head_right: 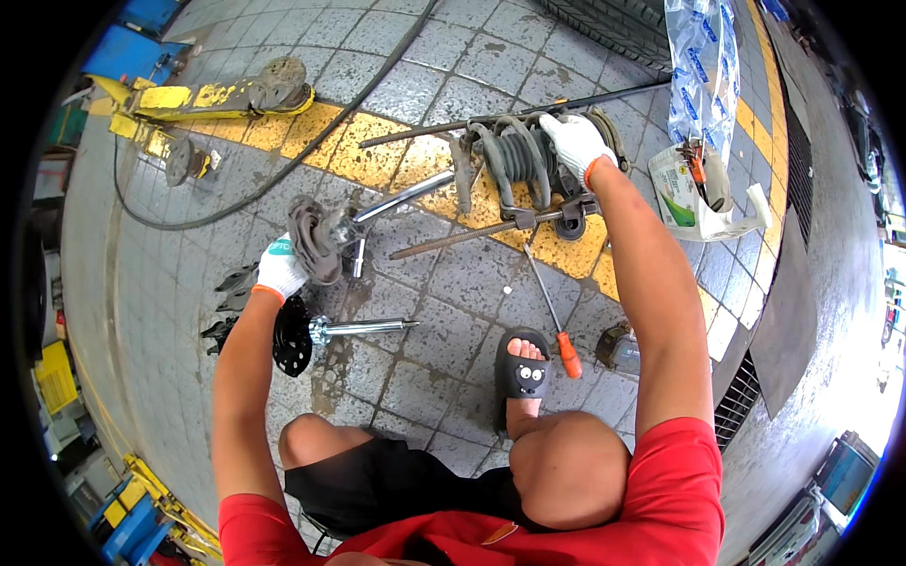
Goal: The person sits on the floor and uses a screwdriver to pry and separate a coil spring from a shock absorber assembly. They then scrape the spring perch with the screwdriver and set the parts aside.
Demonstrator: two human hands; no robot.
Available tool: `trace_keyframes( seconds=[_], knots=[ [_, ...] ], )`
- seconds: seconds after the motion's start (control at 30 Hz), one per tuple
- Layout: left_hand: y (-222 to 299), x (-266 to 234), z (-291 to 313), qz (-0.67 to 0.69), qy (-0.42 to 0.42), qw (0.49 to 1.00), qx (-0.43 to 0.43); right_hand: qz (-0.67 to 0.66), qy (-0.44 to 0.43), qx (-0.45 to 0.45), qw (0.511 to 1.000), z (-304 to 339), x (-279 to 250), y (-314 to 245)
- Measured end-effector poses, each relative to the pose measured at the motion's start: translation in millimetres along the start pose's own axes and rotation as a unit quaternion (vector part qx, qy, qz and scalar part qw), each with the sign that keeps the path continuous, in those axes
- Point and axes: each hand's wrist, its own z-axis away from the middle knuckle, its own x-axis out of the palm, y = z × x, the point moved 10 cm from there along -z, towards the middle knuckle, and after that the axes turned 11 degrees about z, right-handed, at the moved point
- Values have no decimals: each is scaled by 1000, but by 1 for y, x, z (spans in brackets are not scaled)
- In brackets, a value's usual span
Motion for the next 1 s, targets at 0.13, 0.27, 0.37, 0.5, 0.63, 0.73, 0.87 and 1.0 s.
trace_keyframes(
  seconds=[0.13,0.27,0.37,0.5,0.63,0.73,0.87,1.0],
  knots=[
    [16,-25,0,7,-60,993,-104,-57,20,38,997,6,-4,8],
    [11,-37,3,-7,-61,991,-117,-49,-4,54,997,-5,-11,11],
    [-31,-51,19,-9,-54,983,-178,-9,-23,56,998,0,-3,-2],
    [-63,-77,44,-51,14,995,-86,62,54,-36,996,-17,-14,-8],
    [-47,-134,80,-74,6,987,-142,14,-16,28,999,-8,-8,-4],
    [-16,-178,113,-46,76,988,-127,77,19,-12,997,-13,-16,-9],
    [-22,-197,157,-33,110,984,-135,103,76,-44,991,-25,-30,10],
    [-7,-200,213,36,165,984,-59,166,94,-72,979,-3,-23,-15]
  ],
)
